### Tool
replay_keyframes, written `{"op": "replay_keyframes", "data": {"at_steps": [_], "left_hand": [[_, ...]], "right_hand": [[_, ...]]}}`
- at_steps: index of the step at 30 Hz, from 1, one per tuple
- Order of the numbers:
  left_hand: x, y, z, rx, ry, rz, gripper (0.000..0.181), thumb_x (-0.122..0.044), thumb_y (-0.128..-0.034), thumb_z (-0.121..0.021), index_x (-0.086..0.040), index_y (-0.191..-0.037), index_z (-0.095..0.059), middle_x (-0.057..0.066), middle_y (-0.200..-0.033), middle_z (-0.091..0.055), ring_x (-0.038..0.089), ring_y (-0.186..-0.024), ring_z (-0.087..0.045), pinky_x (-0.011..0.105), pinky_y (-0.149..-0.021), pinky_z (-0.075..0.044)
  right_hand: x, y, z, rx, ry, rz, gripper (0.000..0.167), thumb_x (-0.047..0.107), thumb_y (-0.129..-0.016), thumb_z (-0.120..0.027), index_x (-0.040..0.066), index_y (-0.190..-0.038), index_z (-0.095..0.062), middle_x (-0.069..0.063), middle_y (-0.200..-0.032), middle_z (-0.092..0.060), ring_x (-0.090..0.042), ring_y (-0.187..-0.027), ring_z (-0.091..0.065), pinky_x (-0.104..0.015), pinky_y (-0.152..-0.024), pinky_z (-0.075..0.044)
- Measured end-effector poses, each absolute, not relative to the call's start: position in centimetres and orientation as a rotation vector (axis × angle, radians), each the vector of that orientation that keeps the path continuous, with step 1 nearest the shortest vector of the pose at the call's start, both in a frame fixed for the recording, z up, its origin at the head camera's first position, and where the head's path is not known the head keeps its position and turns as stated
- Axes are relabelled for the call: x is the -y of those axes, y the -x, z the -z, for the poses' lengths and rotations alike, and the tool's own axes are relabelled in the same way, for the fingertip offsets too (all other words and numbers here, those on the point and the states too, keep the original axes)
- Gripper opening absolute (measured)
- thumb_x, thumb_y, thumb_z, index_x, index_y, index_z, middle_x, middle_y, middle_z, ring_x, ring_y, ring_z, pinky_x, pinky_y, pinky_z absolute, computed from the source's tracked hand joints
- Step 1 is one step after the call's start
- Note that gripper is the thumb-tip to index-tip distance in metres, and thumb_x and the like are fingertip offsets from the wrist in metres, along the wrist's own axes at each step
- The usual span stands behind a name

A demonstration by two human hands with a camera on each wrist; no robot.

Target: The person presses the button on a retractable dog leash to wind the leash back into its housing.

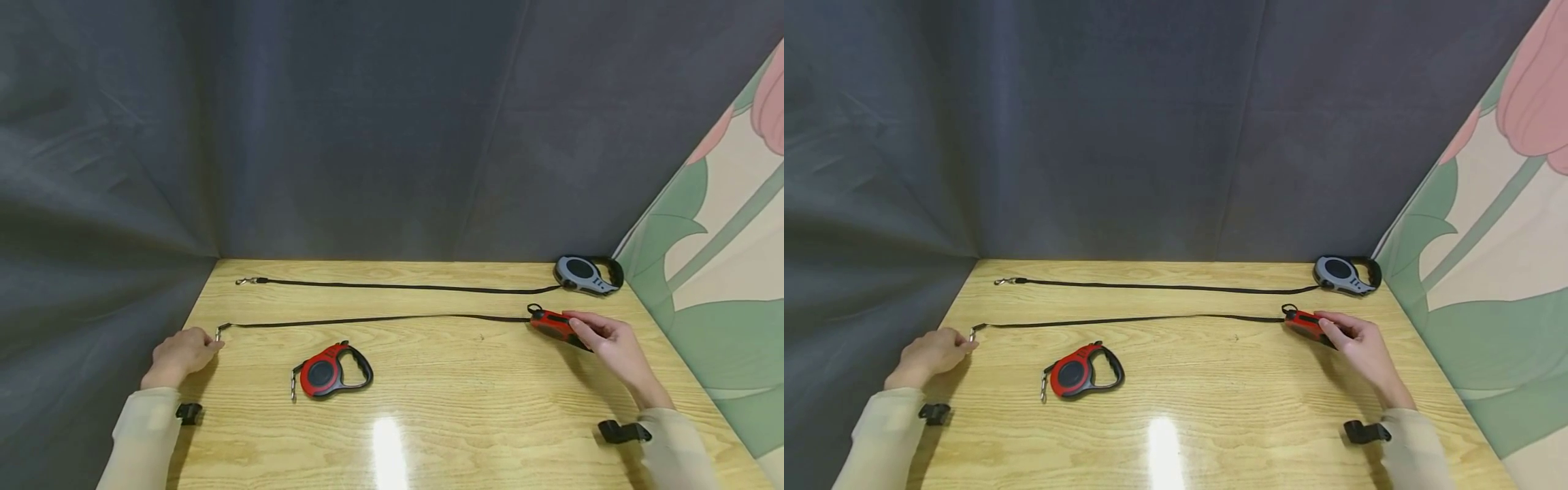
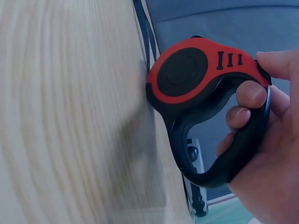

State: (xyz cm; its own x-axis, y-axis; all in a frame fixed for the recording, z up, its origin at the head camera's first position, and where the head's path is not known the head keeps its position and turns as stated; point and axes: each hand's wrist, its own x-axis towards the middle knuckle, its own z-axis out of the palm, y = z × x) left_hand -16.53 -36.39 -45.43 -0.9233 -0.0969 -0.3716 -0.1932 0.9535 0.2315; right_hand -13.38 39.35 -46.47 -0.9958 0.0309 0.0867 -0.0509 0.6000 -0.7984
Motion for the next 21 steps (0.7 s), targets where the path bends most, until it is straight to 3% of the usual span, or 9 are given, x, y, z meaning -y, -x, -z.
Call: {"op": "replay_keyframes", "data": {"at_steps": [3,8,17,21], "left_hand": [[36.25,16.34,45.33,-2.749,0.2,-0.374,0.038,-0.035,-0.1102,-0.053,-0.006,-0.094,-0.071,0.007,-0.077,-0.055,0.027,-0.073,-0.054,0.042,-0.067,-0.04],[36.34,16.2,45.61,-2.83,0.176,-0.393,0.04,-0.033,-0.1101,-0.051,-0.011,-0.079,-0.063,0.008,-0.072,-0.054,0.027,-0.068,-0.053,0.041,-0.063,-0.039],[36.19,15.82,45.89,-3.107,0.182,-0.51,0.031,-0.026,-0.1086,-0.047,-0.008,-0.087,-0.06,0.011,-0.074,-0.057,0.03,-0.065,-0.054,0.04,-0.056,-0.037],[36.34,15.83,46.02,-3.163,0.235,-0.613,0.036,-0.026,-0.1109,-0.04,0.001,-0.096,-0.059,0.021,-0.082,-0.062,0.042,-0.07,-0.061,0.049,-0.056,-0.043]], "right_hand": [[-38.98,13.25,46.25,2.734,-0.048,-1.357,0.043,0.028,-0.108,-0.064,-0.003,-0.138,-0.068,0.039,-0.114,-0.064,0.024,-0.106,-0.056,-0.005,-0.082,-0.048],[-38.65,13.17,46.11,2.728,-0.058,-1.352,0.042,0.026,-0.108,-0.065,-0.005,-0.136,-0.069,0.039,-0.113,-0.064,0.025,-0.104,-0.057,-0.003,-0.083,-0.046],[-38.76,12.88,45.84,2.632,-0.056,-1.366,0.037,0.021,-0.106,-0.068,-0.006,-0.132,-0.071,0.04,-0.111,-0.066,0.024,-0.105,-0.059,-0.002,-0.084,-0.046],[-39.06,12.62,45.69,2.609,-0.053,-1.405,0.034,0.017,-0.105,-0.068,-0.006,-0.131,-0.072,0.039,-0.11,-0.068,0.022,-0.103,-0.061,-0.003,-0.083,-0.047]]}}
